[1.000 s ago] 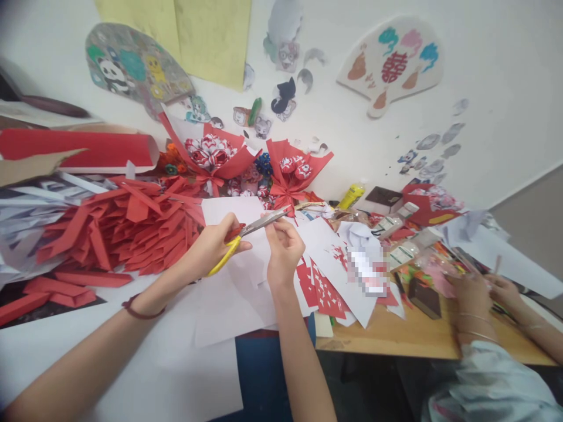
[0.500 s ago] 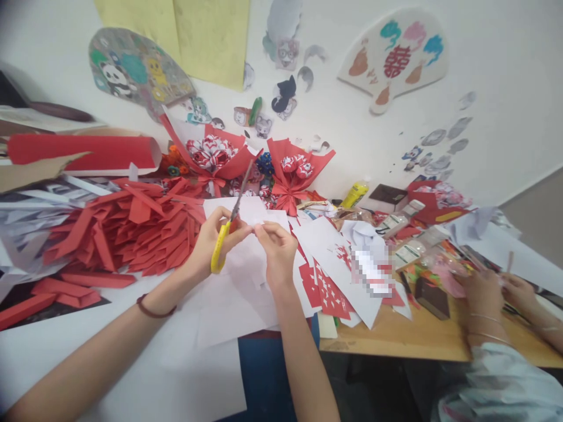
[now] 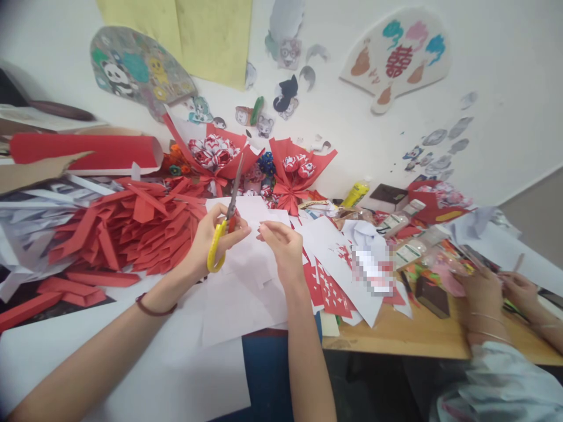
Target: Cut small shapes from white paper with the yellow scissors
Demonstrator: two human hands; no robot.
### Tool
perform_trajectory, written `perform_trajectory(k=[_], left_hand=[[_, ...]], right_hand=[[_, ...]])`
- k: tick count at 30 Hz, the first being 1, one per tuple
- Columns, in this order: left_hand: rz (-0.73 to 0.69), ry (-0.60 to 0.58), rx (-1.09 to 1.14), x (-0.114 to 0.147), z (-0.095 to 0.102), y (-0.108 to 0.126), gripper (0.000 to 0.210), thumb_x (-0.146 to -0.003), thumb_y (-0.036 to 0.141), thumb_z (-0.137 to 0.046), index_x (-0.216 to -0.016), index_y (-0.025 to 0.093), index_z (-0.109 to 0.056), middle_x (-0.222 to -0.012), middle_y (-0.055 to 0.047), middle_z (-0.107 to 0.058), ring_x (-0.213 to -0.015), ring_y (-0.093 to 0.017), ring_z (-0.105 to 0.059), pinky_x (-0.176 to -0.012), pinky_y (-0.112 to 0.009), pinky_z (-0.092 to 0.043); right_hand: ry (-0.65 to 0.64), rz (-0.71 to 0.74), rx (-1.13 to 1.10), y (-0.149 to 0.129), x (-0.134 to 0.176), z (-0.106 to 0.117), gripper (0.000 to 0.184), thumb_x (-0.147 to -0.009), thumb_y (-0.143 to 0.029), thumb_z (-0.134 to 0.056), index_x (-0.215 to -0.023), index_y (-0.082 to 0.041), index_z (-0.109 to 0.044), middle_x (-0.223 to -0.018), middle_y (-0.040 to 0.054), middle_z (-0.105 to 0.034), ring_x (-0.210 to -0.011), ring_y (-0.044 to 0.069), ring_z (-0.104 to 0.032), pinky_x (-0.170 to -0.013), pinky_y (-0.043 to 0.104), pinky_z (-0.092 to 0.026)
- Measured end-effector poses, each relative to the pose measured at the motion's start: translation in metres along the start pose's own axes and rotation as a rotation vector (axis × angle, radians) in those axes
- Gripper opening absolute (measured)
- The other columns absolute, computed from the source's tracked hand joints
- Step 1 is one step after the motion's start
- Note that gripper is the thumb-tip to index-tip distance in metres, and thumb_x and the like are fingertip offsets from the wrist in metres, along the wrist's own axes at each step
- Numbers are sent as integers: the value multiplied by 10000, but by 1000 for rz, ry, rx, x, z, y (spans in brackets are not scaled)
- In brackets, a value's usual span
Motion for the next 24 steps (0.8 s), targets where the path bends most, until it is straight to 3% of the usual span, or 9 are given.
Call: perform_trajectory(k=[8, 11, 18, 24], left_hand=[[-49, 0, -101, -2, 2, -5, 386, -726, 345, -753, -833, 201, -411, -757, 31, -618, -615, -77, -530, -588, -207, -409], [-59, -22, -181, -3, 6, -6, 365, -763, 376, -713, -856, 205, -405, -817, 14, -616, -655, -87, -536, -605, -215, -412], [11, -241, -577, 0, 14, -1, 412, -802, 440, -619, -995, 197, -347, -997, -62, -542, -682, -111, -475, -617, -269, -402], [73, -355, -591, 4, 5, -3, 394, -827, 500, -560, -964, 215, -326, -980, -66, -574, -723, -151, -505, -644, -297, -403]], right_hand=[[-34, 18, 41, -1, 1, -2, 163, -729, -294, -767, -801, -160, -707, -687, 0, -682, -631, 119, -647, -645, 248, -520], [22, 45, 49, -1, 1, -1, 164, -737, -287, -753, -803, -154, -683, -699, 1, -682, -641, 128, -660, -653, 256, -532], [211, 190, 11, -6, -3, 7, 160, -785, -291, -714, -855, -156, -662, -746, 2, -674, -695, 133, -678, -719, 273, -554], [244, 234, -61, -6, -3, 8, 167, -786, -281, -717, -888, -155, -676, -861, 22, -690, -824, 137, -672, -836, 305, -557]])
Point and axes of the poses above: each hand's wrist, its own x-axis away from the middle knuckle, its own z-axis out of the back of the hand, y = z × x, the point moved 2 cm from there along -x, towards the middle knuckle
